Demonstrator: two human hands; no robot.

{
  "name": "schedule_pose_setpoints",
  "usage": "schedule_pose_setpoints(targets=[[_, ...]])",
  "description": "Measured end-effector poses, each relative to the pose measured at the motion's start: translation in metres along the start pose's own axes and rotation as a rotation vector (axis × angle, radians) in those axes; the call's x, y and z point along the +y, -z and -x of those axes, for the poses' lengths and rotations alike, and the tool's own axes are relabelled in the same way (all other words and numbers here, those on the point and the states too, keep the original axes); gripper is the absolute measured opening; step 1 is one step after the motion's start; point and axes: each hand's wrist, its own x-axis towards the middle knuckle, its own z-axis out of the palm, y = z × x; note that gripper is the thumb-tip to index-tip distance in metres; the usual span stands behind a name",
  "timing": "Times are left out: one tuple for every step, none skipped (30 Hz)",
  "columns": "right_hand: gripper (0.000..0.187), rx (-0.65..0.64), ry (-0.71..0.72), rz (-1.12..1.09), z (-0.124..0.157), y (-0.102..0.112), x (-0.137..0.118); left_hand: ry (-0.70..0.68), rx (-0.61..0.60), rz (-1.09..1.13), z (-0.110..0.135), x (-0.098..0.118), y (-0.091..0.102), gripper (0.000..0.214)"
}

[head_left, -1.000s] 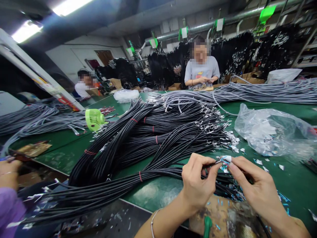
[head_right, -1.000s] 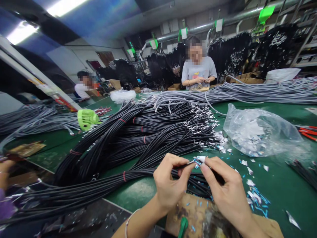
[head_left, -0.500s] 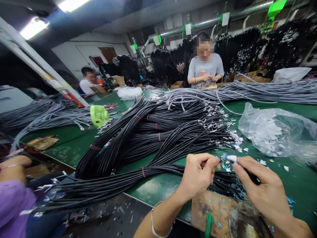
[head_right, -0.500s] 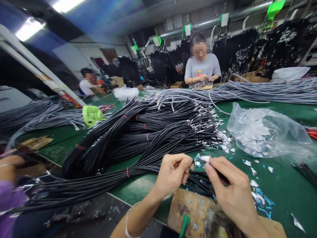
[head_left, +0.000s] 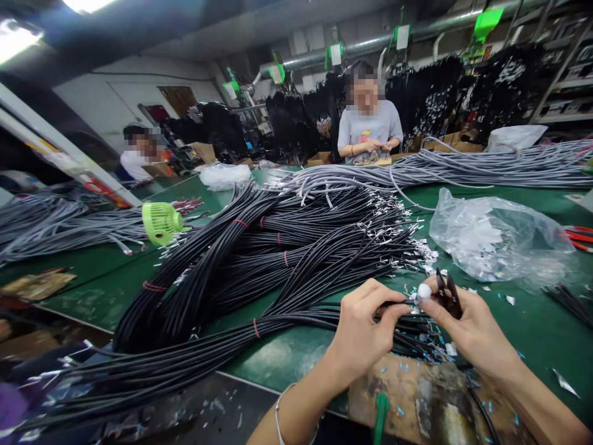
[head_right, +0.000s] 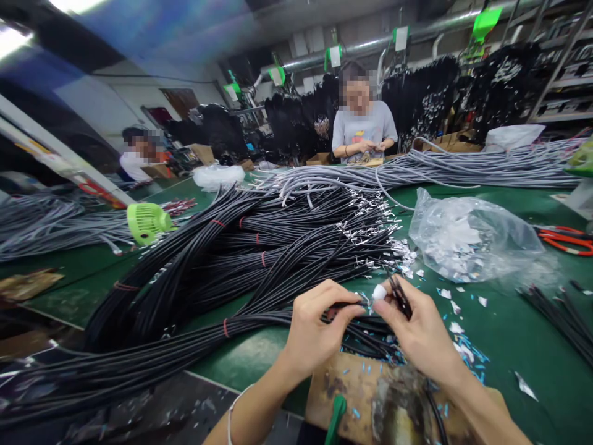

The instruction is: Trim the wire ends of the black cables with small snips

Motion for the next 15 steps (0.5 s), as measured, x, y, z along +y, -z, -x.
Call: schedule_pose_setpoints(targets=[[0.022, -0.033, -0.022, -0.063, 0.001, -0.002, 0.000, 0.011, -0.012, 0.008, -0.001, 0.000, 0.001, 0.005], [0.023, -0.068, -0.028, -0.110, 0.002, -0.003, -0.001, 0.023, -0.029, 0.014, -0.002, -0.001, 0.001, 0.005], [0.022, -0.092, -0.015, -0.120, 0.003, -0.005, -0.003, 0.034, -0.050, 0.015, -0.003, -0.001, 0.001, 0.006], [0.020, -0.086, 0.023, -0.084, 0.003, -0.007, -0.004, 0.044, -0.076, 0.011, -0.003, -0.001, 0.001, 0.009], [0.017, -0.050, 0.082, -0.004, 0.003, -0.009, -0.005, 0.052, -0.108, 0.003, -0.003, 0.000, 0.001, 0.013], [0.014, 0.008, 0.150, 0.102, 0.003, -0.009, -0.006, 0.059, -0.141, -0.008, -0.002, 0.000, 0.000, 0.018], [0.012, 0.073, 0.216, 0.212, 0.003, -0.009, -0.006, 0.067, -0.170, -0.020, -0.002, 0.001, -0.001, 0.022], [0.011, 0.130, 0.268, 0.309, 0.003, -0.008, -0.006, 0.074, -0.191, -0.028, -0.001, 0.002, -0.001, 0.027], [0.011, 0.187, 0.297, 0.382, 0.002, -0.006, -0.005, 0.078, -0.199, -0.030, -0.001, 0.003, -0.002, 0.029], [0.011, 0.252, 0.301, 0.435, 0.002, -0.003, -0.004, 0.080, -0.194, -0.028, 0.000, 0.004, -0.002, 0.031], [0.010, 0.314, 0.287, 0.469, 0.001, 0.002, -0.003, 0.080, -0.177, -0.025, 0.000, 0.005, -0.002, 0.032], [0.008, 0.419, 0.244, 0.498, 0.001, 0.006, -0.001, 0.079, -0.155, -0.019, 0.001, 0.005, -0.002, 0.032], [0.008, 0.559, 0.195, 0.517, 0.000, 0.011, 0.000, 0.074, -0.138, -0.011, 0.001, 0.005, -0.001, 0.032], [0.006, 0.632, 0.174, 0.509, 0.000, 0.015, 0.001, 0.066, -0.120, -0.003, 0.001, 0.005, -0.001, 0.031], [0.004, 0.625, 0.159, 0.481, -0.001, 0.018, 0.001, 0.060, -0.103, 0.001, 0.001, 0.005, -0.001, 0.030]])
